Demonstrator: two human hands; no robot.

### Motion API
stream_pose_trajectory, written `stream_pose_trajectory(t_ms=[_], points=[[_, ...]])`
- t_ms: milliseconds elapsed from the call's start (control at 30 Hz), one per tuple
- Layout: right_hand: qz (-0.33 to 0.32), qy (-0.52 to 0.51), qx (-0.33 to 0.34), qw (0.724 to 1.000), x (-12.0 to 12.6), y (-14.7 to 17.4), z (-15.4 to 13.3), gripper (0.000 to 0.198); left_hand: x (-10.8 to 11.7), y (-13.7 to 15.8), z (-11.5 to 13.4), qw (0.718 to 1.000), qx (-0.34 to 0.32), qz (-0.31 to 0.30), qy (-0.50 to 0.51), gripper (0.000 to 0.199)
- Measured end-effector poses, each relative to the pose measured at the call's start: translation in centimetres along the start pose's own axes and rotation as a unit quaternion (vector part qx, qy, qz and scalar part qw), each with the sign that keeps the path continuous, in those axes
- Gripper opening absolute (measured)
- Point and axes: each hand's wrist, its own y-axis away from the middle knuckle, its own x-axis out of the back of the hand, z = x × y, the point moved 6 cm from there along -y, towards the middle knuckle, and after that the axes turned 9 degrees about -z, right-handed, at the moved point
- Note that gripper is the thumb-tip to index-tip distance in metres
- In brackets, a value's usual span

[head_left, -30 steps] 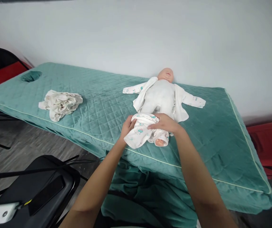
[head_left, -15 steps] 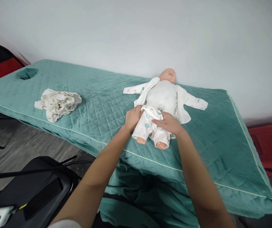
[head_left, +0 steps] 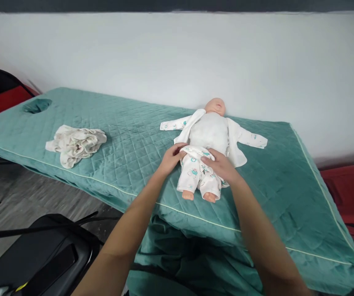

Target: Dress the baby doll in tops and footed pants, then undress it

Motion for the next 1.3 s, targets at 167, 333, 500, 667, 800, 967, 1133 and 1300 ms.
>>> stream_pose_trajectory(t_ms=[167, 333, 500, 667, 800, 967, 1133, 1300], points=[[-0.083, -0.056, -0.025, 0.995, 1.5, -2.1, -1.1, 0.051, 0.9, -0.2, -0.9, 0.977, 0.049, -0.017, 0.208, 0.049], [-0.110, -0.088, 0.015, 0.990, -0.2, -3.6, -1.0, 0.032, 0.8, -0.1, -1.0, 0.975, 0.104, -0.028, 0.195, 0.035], [-0.057, -0.101, 0.025, 0.993, -1.0, -3.5, 0.4, 0.024, 0.6, -0.2, -1.0, 0.976, 0.134, -0.044, 0.166, 0.028], [-0.020, -0.122, 0.034, 0.992, -0.6, -3.6, 0.7, 0.019, 0.0, -0.4, -0.1, 0.981, 0.082, -0.122, 0.125, 0.019], [-0.006, -0.131, 0.031, 0.991, -0.4, -3.6, 0.7, 0.017, -0.5, -0.2, 1.1, 0.984, 0.024, -0.161, 0.072, 0.018], [0.012, -0.128, 0.041, 0.991, 0.2, -3.3, 0.8, 0.018, -1.5, -0.2, 3.6, 0.978, -0.004, -0.204, -0.042, 0.020], [0.018, -0.133, 0.052, 0.990, 0.7, -3.1, 0.7, 0.019, -1.9, -1.3, 7.3, 0.961, -0.020, -0.228, -0.153, 0.016], [0.029, -0.146, 0.051, 0.987, 0.7, -3.0, 0.6, 0.023, -2.9, -2.3, 8.2, 0.949, 0.040, -0.281, -0.136, 0.015]])
